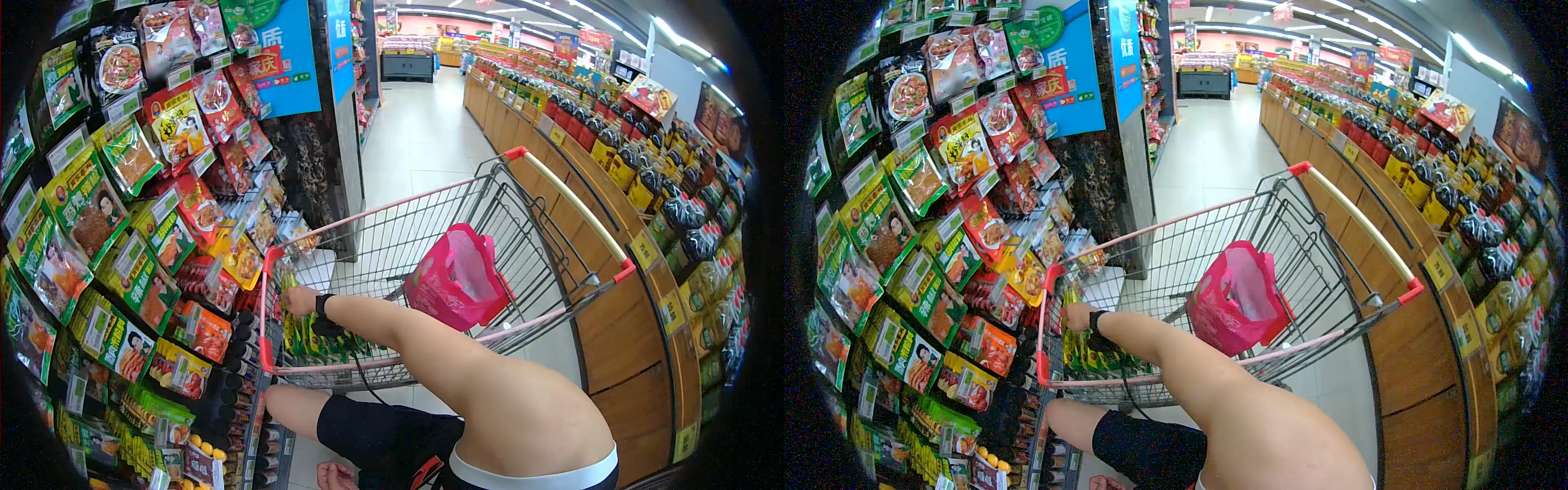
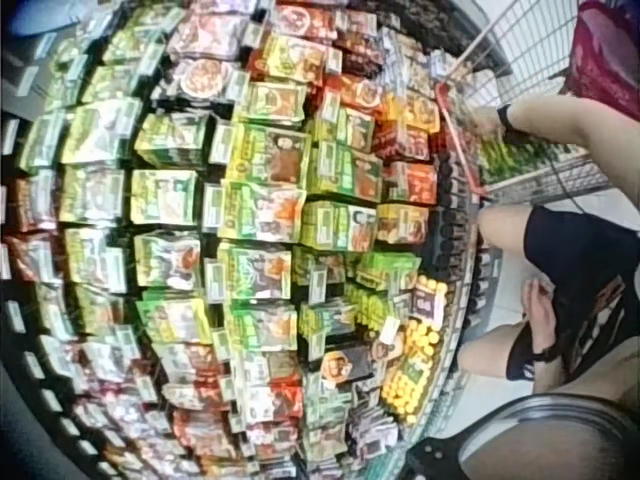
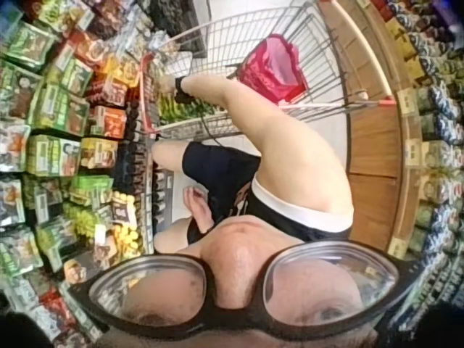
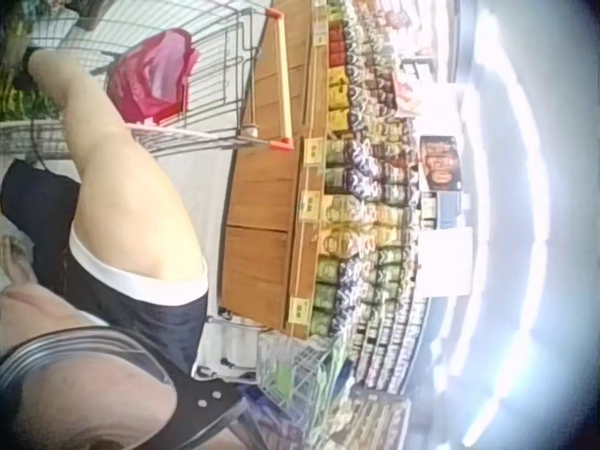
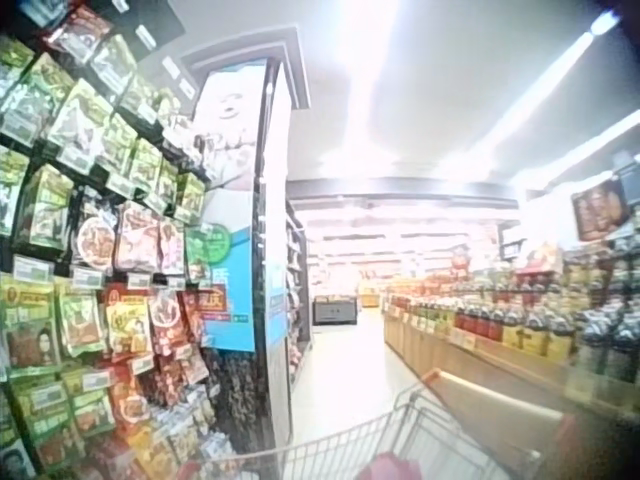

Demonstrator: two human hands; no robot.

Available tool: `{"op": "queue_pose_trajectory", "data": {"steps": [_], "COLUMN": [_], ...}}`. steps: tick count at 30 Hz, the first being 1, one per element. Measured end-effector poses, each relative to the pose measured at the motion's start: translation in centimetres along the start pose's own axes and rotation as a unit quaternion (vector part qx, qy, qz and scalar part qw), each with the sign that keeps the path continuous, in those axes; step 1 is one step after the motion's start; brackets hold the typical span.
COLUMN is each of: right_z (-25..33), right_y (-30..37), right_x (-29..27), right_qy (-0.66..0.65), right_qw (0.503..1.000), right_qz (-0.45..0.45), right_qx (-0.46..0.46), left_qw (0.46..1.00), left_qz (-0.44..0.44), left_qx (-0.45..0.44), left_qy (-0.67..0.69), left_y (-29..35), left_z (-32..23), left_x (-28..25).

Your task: Selecting packets of seasoning from the supermarket shelf and placing them into a shopping cart.

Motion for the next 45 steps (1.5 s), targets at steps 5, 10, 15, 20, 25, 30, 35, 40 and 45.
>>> {"op": "queue_pose_trajectory", "data": {"steps": [5,10,15,20,25,30,35,40,45], "right_z": [-0.3,-2.6,-5.0,-6.4,-7.6,-4.6,-4.2,2.0,12.2], "right_y": [1.0,1.0,-3.0,-5.0,-3.1,-2.1,-2.5,-2.1,5.0], "right_x": [-1.6,-1.6,2.8,4.1,2.1,-0.1,-2.9,-7.4,-14.9], "right_qy": [-0.043,-0.054,-0.017,0.217,-0.226,-0.321,-0.401,-0.767,-0.759], "right_qw": [0.995,0.988,0.984,0.97,0.964,0.939,0.895,0.64,0.575], "right_qz": [-0.049,-0.047,-0.08,-0.085,-0.031,-0.002,-0.112,0.039,0.234], "right_qx": [0.079,0.139,0.156,-0.074,0.137,0.123,0.16,0.001,-0.196], "left_qw": [1.0,0.998,0.992,0.994,0.992,0.991,0.99,0.99,0.991], "left_qz": [-0.005,-0.039,-0.073,-0.031,-0.059,-0.073,-0.066,-0.058,-0.042], "left_qx": [0.018,0.048,0.081,0.076,0.093,0.1,0.109,0.112,0.118], "left_qy": [-0.016,-0.005,0.071,0.075,0.053,0.061,0.063,0.066,0.042], "left_y": [0.6,0.8,-0.2,0.5,1.7,2.1,2.3,2.5,2.0], "left_z": [-0.4,0.8,2.3,1.8,1.1,1.1,1.1,1.2,-0.1], "left_x": [0.3,-1.6,-4.2,-4.6,-4.7,-5.7,-5.9,-6.0,-5.7]}}
Point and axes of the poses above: each hand's wrist, its own y-axis away from the middle knuckle, its own x-axis out of the palm, z = x × y, the point moved 6 cm from there along -y, towards the middle knuckle, and after that the axes turned 10 degrees about y, right-handed, at the moved point
